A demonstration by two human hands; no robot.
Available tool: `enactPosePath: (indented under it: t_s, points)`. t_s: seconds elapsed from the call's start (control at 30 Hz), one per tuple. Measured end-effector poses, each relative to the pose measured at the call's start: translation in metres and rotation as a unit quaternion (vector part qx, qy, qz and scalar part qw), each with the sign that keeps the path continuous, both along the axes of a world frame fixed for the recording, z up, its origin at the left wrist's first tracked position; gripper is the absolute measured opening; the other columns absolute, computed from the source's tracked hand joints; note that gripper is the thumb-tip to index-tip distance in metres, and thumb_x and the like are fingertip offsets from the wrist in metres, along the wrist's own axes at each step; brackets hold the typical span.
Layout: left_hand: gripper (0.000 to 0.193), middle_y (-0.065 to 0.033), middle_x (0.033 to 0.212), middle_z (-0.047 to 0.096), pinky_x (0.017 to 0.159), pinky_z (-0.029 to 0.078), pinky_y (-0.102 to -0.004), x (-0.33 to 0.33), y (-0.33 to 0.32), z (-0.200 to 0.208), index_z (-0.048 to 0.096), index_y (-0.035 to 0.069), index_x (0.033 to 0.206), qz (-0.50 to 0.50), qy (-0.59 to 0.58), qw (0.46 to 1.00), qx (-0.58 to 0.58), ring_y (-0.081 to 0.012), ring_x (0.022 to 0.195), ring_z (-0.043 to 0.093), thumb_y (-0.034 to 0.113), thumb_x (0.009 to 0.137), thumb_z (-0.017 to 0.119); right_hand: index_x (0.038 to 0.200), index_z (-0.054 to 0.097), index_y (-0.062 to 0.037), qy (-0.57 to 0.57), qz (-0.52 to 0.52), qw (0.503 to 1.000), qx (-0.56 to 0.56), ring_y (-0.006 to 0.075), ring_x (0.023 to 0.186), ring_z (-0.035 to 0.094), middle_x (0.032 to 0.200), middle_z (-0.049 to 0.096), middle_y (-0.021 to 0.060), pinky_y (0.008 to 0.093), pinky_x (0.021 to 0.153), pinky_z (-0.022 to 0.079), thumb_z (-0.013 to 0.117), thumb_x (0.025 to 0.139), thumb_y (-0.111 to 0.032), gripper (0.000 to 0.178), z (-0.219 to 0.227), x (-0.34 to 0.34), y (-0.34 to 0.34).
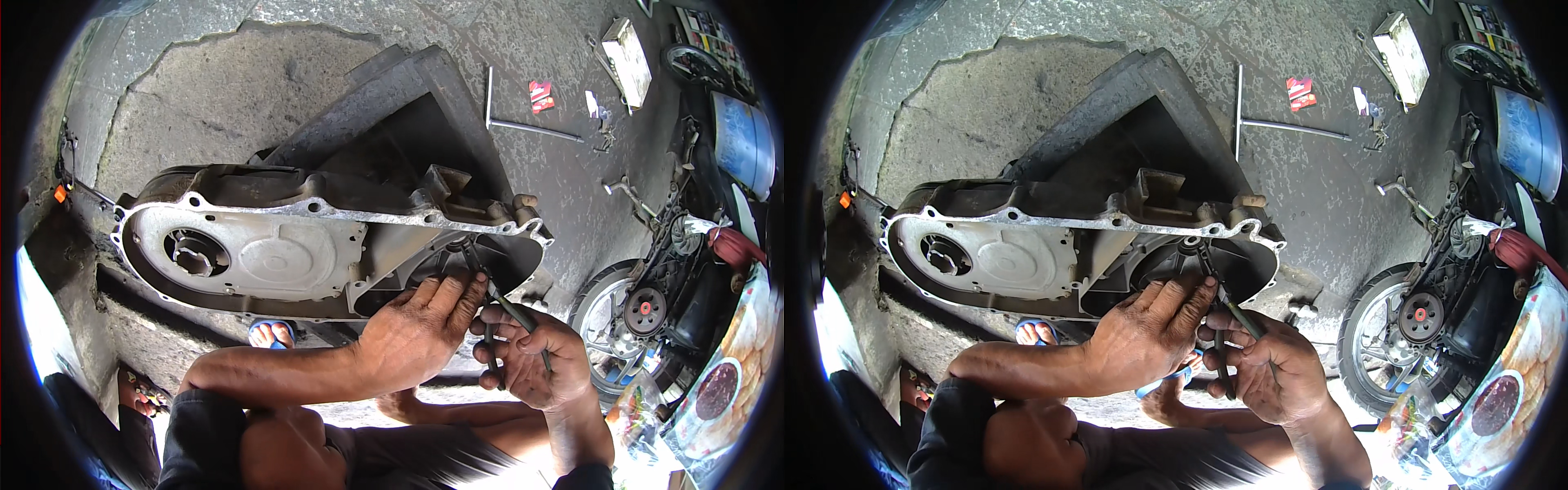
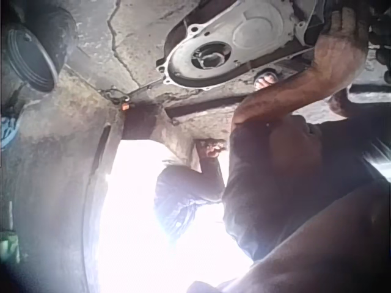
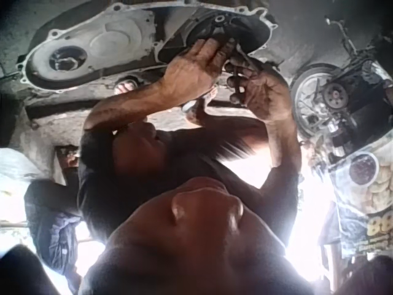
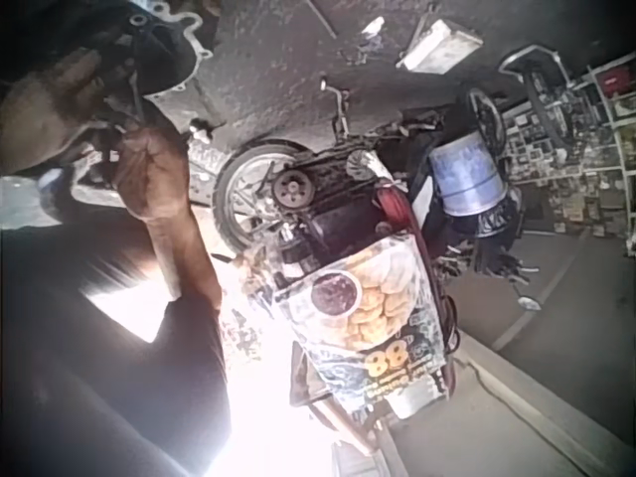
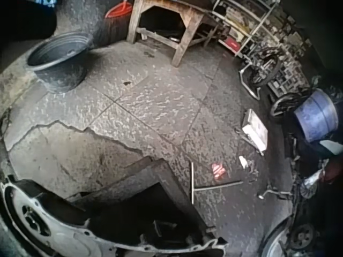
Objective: The person works on a motorcycle engine cover using pliers and a screwdriver, retrieves and opens a tool box, and places a punch tool into the cover before tapping it with a hammer.
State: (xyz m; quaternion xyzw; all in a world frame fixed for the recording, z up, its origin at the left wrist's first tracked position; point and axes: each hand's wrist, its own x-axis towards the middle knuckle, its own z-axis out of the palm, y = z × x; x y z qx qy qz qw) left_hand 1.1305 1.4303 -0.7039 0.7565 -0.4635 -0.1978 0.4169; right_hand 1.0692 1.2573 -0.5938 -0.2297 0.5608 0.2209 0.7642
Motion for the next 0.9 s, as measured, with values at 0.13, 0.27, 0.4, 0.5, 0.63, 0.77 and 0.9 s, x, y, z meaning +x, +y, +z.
enactPosePath:
  t_s: [0.13, 0.27, 0.4, 0.5, 0.63, 0.77, 0.9]
  points:
    - [0.073, -0.0172, 0.106, 0.057, 0.064, 0.059, -0.0302, -0.002, 0.000, 0.001, 0.043, -0.013, 0.140, -0.015, 0.015, 1.000, 0.023, -0.0259, 0.091, 0.065, 0.016, 0.076, 0.064, 0.127, 0.056, 0.0022, 0.009, -0.013, 1.000, -0.009, 0.0253, 0.091, 0.059, 0.120, 0.061, 0.0157, 0.0396, 0.068, 0.050, 0.048, 0.080, -0.007, 0.049, -0.002, -0.003, -0.002]
    - [0.079, -0.0174, 0.104, 0.056, 0.059, 0.058, -0.0302, -0.006, 0.000, -0.002, 0.037, -0.014, 0.144, -0.038, 0.024, 0.998, 0.032, -0.0259, 0.088, 0.065, 0.016, 0.076, 0.065, 0.113, 0.064, -0.0033, 0.048, 0.031, 0.997, -0.044, 0.0236, 0.089, 0.053, 0.116, 0.060, 0.0145, 0.0357, 0.064, 0.044, 0.052, 0.078, -0.013, 0.038, -0.001, 0.001, 0.000]
    - [0.089, -0.0179, 0.105, 0.059, 0.058, 0.058, -0.0317, -0.006, 0.003, -0.003, 0.038, -0.011, 0.145, -0.032, 0.042, 0.998, 0.026, -0.0270, 0.080, 0.066, 0.021, 0.069, 0.071, 0.097, 0.057, -0.0038, 0.093, 0.025, 0.994, -0.060, 0.0220, 0.081, 0.052, 0.111, 0.058, 0.0154, 0.0339, 0.059, 0.042, 0.055, 0.077, -0.006, 0.021, 0.003, 0.014, 0.004]
    - [0.085, -0.0174, 0.104, 0.059, 0.056, 0.057, -0.0302, -0.003, 0.003, -0.001, 0.038, -0.009, 0.146, -0.039, 0.075, 0.996, 0.028, -0.0251, 0.077, 0.066, 0.023, 0.075, 0.071, 0.095, 0.055, -0.0051, 0.093, 0.029, 0.993, -0.064, 0.0210, 0.080, 0.051, 0.107, 0.057, 0.0138, 0.0327, 0.057, 0.041, 0.054, 0.076, -0.007, 0.019, 0.007, 0.016, 0.006]
    - [0.076, -0.0147, 0.104, 0.059, 0.053, 0.055, -0.0291, -0.003, 0.004, -0.004, 0.041, -0.005, 0.146, -0.041, 0.042, 0.998, 0.035, -0.0220, 0.075, 0.067, 0.031, 0.086, 0.070, 0.096, 0.056, -0.0049, 0.090, -0.011, 0.995, -0.035, 0.0187, 0.077, 0.047, 0.105, 0.056, 0.0124, 0.0297, 0.055, 0.037, 0.052, 0.074, -0.002, 0.023, 0.004, 0.014, 0.009]
    - [0.072, -0.0122, 0.105, 0.059, 0.050, 0.054, -0.0283, 0.000, 0.004, -0.004, 0.044, -0.004, 0.144, -0.031, 0.031, 0.998, 0.038, -0.0199, 0.076, 0.068, 0.035, 0.089, 0.069, 0.096, 0.055, -0.0053, 0.080, -0.019, 0.996, -0.035, 0.0157, 0.072, 0.043, 0.102, 0.056, 0.0115, 0.0258, 0.052, 0.034, 0.048, 0.071, 0.001, 0.027, 0.004, 0.017, 0.012]
    - [0.072, -0.0116, 0.104, 0.059, 0.048, 0.053, -0.0272, -0.002, 0.003, -0.011, 0.046, -0.004, 0.143, -0.025, 0.006, 1.000, 0.013, -0.0185, 0.074, 0.067, 0.036, 0.089, 0.069, 0.096, 0.055, -0.0061, 0.086, -0.033, 0.995, -0.039, 0.0139, 0.069, 0.040, 0.099, 0.056, 0.0109, 0.0242, 0.050, 0.032, 0.047, 0.070, 0.001, 0.028, 0.006, 0.016, 0.014]
